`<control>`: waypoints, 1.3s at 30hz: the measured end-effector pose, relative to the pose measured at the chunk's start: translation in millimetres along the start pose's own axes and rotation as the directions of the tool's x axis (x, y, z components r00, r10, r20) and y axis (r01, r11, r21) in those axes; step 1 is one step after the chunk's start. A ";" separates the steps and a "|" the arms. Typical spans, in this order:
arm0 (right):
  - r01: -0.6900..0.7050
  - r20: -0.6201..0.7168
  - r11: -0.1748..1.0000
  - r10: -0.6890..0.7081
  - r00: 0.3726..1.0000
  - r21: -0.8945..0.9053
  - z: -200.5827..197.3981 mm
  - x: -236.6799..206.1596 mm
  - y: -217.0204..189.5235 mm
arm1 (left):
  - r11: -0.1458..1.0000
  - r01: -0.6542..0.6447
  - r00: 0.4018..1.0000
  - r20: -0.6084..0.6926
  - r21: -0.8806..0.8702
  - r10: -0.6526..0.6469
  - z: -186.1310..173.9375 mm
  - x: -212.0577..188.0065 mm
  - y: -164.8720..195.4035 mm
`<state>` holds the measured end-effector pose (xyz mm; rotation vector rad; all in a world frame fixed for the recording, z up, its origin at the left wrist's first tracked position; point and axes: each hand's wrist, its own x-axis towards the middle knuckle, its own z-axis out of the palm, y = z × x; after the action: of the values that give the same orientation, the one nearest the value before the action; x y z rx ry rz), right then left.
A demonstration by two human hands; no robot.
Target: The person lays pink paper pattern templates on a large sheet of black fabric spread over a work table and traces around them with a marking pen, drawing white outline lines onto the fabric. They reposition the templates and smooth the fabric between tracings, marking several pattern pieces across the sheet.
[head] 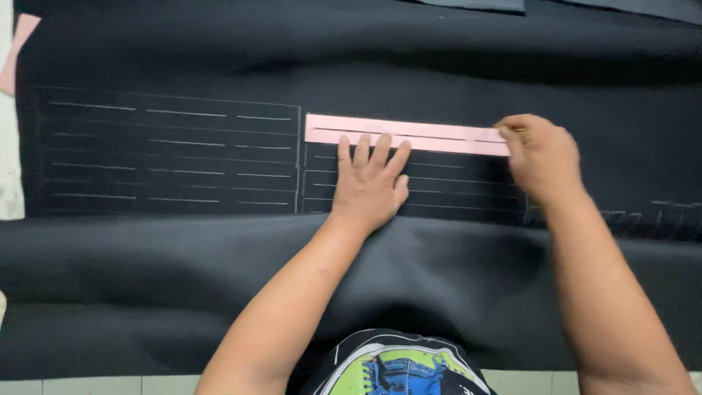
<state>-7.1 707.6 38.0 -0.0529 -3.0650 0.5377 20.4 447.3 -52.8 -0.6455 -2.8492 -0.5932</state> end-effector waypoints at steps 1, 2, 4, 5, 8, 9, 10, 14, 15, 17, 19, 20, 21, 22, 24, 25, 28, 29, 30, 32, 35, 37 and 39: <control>-0.006 -0.041 1.000 0.006 0.999 0.005 -4.9 -4.6 15.8 | 1.000 0.000 1.000 0.008 0.009 0.000 0.8 0.0 1.0; -0.010 -0.083 1.000 0.011 0.997 0.009 -7.7 -8.9 29.8 | 1.000 -0.001 1.000 0.008 0.014 0.001 1.9 0.3 2.3; -0.066 -0.100 0.997 0.069 0.993 0.038 -10.4 -14.9 51.4 | 1.000 -0.001 1.000 0.007 0.026 0.001 3.7 0.7 4.3; -0.091 -0.107 0.994 0.097 0.990 0.052 -11.2 -17.1 59.5 | 1.000 -0.004 1.000 0.007 0.022 0.003 4.5 0.6 5.3; -0.097 -0.149 0.992 0.108 0.983 0.078 -6.5 -22.3 70.6 | 1.000 -0.006 1.000 -0.003 0.015 0.006 5.7 -1.1 6.7; -0.083 -0.162 0.994 0.092 0.982 0.065 -5.3 -23.6 71.6 | 1.000 -0.007 1.000 -0.013 0.013 0.007 5.8 -1.7 7.0; -0.068 -0.175 0.996 0.076 0.982 0.052 -4.0 -24.6 71.6 | 1.000 -0.008 1.000 -0.023 0.010 0.008 5.9 -2.0 7.2; -0.059 -0.202 0.991 0.082 0.976 0.118 -3.5 -31.4 67.8 | 1.000 -0.009 1.000 -0.016 0.012 0.009 6.0 -1.6 8.3; -0.091 -0.179 0.990 0.108 0.978 0.104 -4.3 -34.5 66.9 | 1.000 -0.012 1.000 -0.015 0.011 0.012 5.7 -1.3 8.1; -0.154 -0.133 0.986 0.162 0.978 0.072 -7.8 -42.1 66.1 | 1.000 -0.014 1.000 -0.013 0.013 0.015 5.5 -1.5 8.5; -0.130 -0.146 0.989 0.138 0.980 0.064 -10.5 -47.3 66.4 | 1.000 -0.012 1.000 -0.011 0.022 0.012 5.2 -1.9 8.8; -0.118 -0.152 0.991 0.126 0.980 0.060 -10.9 -48.7 66.8 | 1.000 -0.017 1.000 -0.023 0.022 0.018 5.2 -1.9 8.8; -0.112 -0.167 0.983 0.137 0.976 0.149 -10.2 -48.4 67.3 | 1.000 -0.022 0.999 -0.035 0.022 0.023 5.2 -1.8 9.0; -0.103 -0.181 0.966 0.148 0.972 0.237 -8.8 -47.3 67.6 | 0.999 -0.025 0.999 -0.047 0.023 0.026 5.1 -1.7 9.1; -0.099 -0.180 0.936 0.167 0.969 0.337 -4.0 -44.6 68.1 | 1.000 -0.024 0.999 -0.033 -0.005 0.024 4.7 -1.5 9.2; -0.105 -0.169 0.931 0.173 0.970 0.349 -0.9 -41.4 68.2 | 1.000 -0.023 0.999 -0.026 -0.018 0.023 4.5 -1.2 9.3; -0.141 -0.151 0.937 0.198 0.969 0.321 -1.3 -38.3 70.1 | 0.999 -0.034 0.998 -0.059 -0.015 0.033 3.8 -0.7 9.5; -0.156 -0.144 0.941 0.207 0.968 0.301 -1.7 -38.0 69.5 | 0.999 -0.036 0.998 -0.060 -0.014 0.036 3.5 -0.8 8.9; -0.120 -0.182 0.972 0.157 0.971 0.202 -1.5 -38.6 67.9 | 0.999 -0.039 0.998 -0.059 -0.015 0.038 3.6 -1.0 8.7; -0.044 -0.244 0.999 0.042 0.969 -0.006 -0.2 -36.7 62.2 | 0.999 -0.043 0.997 -0.059 -0.017 0.042 4.2 -0.6 7.6; -0.003 -0.214 1.000 -0.001 0.977 -0.020 14.4 -27.9 42.7 | 0.999 -0.041 0.998 -0.050 -0.022 0.040 5.1 -1.0 5.5; 0.102 -0.196 0.990 -0.082 0.977 0.093 29.4 -23.7 24.3 | 0.999 -0.038 0.999 -0.038 -0.028 0.036 5.5 -1.6 4.5; 0.136 -0.187 0.984 -0.113 0.976 0.112 34.6 -18.4 11.5 | 0.999 -0.037 0.999 -0.038 -0.020 0.036 5.9 -1.5 4.2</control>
<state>10.5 705.9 1.2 0.0885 -2.8295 0.6746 23.2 452.6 -57.0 -0.6815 -2.7940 -0.6234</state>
